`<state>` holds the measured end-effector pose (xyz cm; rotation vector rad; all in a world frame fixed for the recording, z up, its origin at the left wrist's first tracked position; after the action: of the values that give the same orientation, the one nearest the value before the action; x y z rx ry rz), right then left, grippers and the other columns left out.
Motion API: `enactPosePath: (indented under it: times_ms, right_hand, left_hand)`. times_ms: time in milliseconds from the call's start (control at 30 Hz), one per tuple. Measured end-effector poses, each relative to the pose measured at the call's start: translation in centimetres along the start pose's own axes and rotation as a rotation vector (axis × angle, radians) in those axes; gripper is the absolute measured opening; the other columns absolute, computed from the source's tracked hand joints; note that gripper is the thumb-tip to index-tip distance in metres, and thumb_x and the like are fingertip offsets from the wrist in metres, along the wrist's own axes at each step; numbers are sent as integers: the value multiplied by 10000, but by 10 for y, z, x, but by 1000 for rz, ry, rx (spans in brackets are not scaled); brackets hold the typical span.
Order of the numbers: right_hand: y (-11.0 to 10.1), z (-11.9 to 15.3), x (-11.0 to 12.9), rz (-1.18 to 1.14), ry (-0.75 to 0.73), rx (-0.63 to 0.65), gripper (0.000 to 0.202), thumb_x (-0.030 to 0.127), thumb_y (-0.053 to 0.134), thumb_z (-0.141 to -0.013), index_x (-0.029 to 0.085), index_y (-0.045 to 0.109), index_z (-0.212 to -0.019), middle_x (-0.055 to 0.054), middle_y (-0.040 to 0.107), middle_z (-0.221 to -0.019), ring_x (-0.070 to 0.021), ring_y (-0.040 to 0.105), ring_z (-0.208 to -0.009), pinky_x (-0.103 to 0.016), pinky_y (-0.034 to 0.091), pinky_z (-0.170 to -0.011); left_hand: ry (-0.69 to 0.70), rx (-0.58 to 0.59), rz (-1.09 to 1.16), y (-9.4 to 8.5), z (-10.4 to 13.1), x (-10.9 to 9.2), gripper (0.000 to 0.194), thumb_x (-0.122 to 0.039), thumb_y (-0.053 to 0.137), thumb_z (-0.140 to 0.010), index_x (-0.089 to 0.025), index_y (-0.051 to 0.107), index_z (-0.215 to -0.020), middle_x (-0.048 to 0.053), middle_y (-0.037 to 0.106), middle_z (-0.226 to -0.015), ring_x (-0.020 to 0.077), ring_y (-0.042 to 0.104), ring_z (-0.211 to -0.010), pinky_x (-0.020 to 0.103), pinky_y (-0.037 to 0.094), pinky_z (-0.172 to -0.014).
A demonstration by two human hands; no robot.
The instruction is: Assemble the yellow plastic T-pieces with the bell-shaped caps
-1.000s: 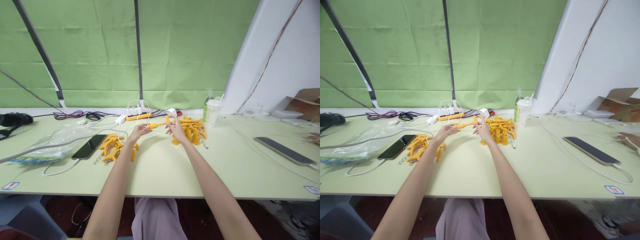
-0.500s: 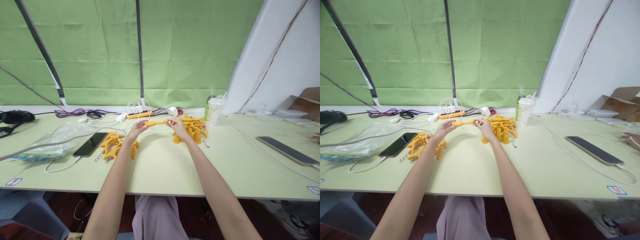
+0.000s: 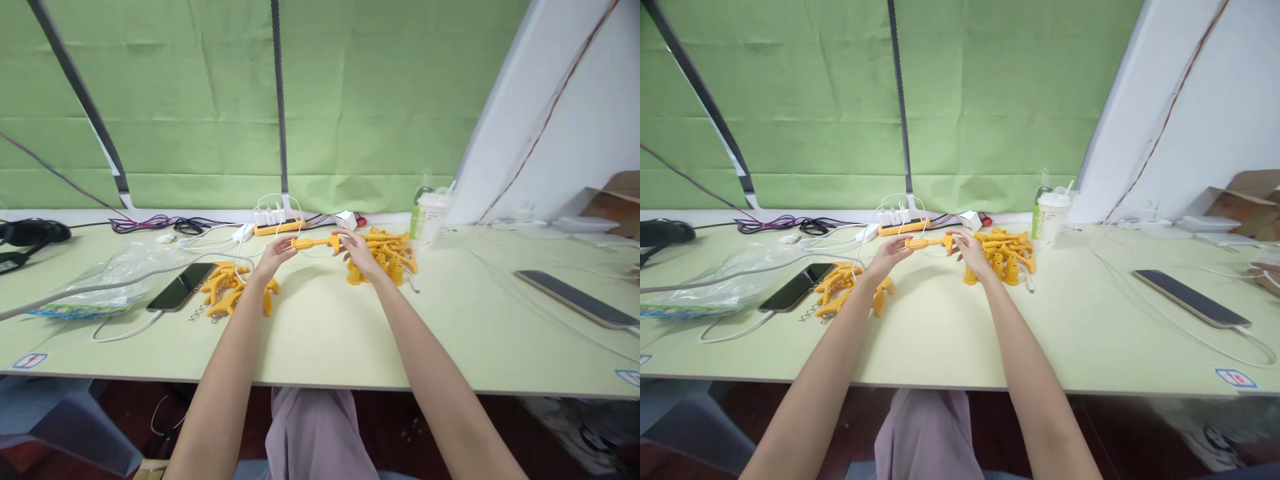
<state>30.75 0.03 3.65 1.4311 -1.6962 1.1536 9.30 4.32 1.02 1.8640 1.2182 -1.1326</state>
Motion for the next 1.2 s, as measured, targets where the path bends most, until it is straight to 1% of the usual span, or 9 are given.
enactPosePath:
  times_ms: [167, 267, 400, 500, 600, 767, 1000, 1100, 1200]
  right_hand:
    - [-4, 1, 2, 128, -25, -10, 443, 349, 655, -680, 220, 599, -1100, -42, 669, -906, -135, 609, -697, -213, 438, -535]
    - [-11, 2, 4, 270, -17, -129, 302, 448, 616, -720, 174, 662, -837, -13, 615, -650, -100, 486, -510, -227, 373, -477]
    - [-12, 4, 6, 311, 19, -186, 445, 578, 522, -765, 181, 522, -565, 33, 436, -461, -78, 342, -419, -233, 282, -428]
    - [-9, 5, 5, 242, 37, -170, 465, 612, 508, -762, 194, 474, -562, 48, 391, -431, -78, 333, -403, -229, 289, -430]
    - [-9, 3, 3, 211, 26, -164, 480, 640, 502, -752, 198, 464, -567, 47, 400, -433, -83, 364, -410, -225, 314, -445]
    - [-10, 2, 1, 206, 32, -176, 486, 656, 510, -733, 197, 488, -575, 47, 407, -438, -84, 364, -403, -231, 317, -447]
    - [-7, 4, 3, 208, 34, -180, 489, 650, 509, -740, 193, 492, -570, 46, 408, -433, -83, 381, -412, -226, 335, -465]
    - [-10, 5, 4, 209, 40, -204, 493, 663, 503, -735, 195, 491, -579, 45, 411, -427, -85, 378, -405, -225, 320, -446]
    - [-13, 5, 5, 205, 51, -224, 501, 671, 514, -722, 196, 482, -566, 44, 408, -416, -82, 372, -395, -224, 311, -431]
  left_hand:
    - [10, -20, -2, 0, 1, -6, 490, -323, 763, -611, -165, 621, -1052, 99, 626, -1085, 245, 543, -1102, 385, 411, -947]
    - [8, 7, -18, 6, 2, -12, 477, -280, 781, -576, -164, 623, -1011, 102, 629, -1102, 248, 562, -1077, 400, 413, -952]
    - [28, 58, -40, 13, 4, -17, 452, -224, 781, -560, -165, 610, -974, 117, 612, -1159, 240, 561, -1084, 410, 408, -959]
    - [50, 45, -67, 13, 6, -19, 507, -262, 759, -607, -201, 582, -1079, 112, 570, -1236, 225, 520, -1142, 398, 395, -976]
    - [-57, -9, -93, 10, 6, -12, 554, -382, 709, -673, -223, 550, -1179, 108, 571, -1220, 218, 555, -1084, 392, 428, -933]
    - [-103, -49, -195, 6, 3, -9, 525, -416, 749, -604, -159, 636, -1048, 107, 638, -1074, 210, 615, -910, 405, 429, -909]
    - [-27, -83, -265, 2, 6, -17, 584, -349, 785, -555, -216, 599, -1092, 104, 580, -1211, 247, 516, -1126, 403, 391, -942]
    - [-123, -51, -223, 4, 6, -11, 588, -440, 729, -628, -198, 584, -1143, 120, 639, -1107, 239, 583, -1011, 412, 394, -923]
    - [-145, -45, -222, 5, 3, -7, 532, -499, 729, -606, -156, 647, -1003, 113, 685, -969, 232, 621, -880, 410, 405, -898]
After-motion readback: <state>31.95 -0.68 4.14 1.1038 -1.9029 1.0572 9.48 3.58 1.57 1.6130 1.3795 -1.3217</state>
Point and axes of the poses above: each hand's wrist, its own z-axis away from the middle knuckle, its own y-axis out of the palm, x = y × z, the point moved 6 cm from there along -z, towards the middle knuckle
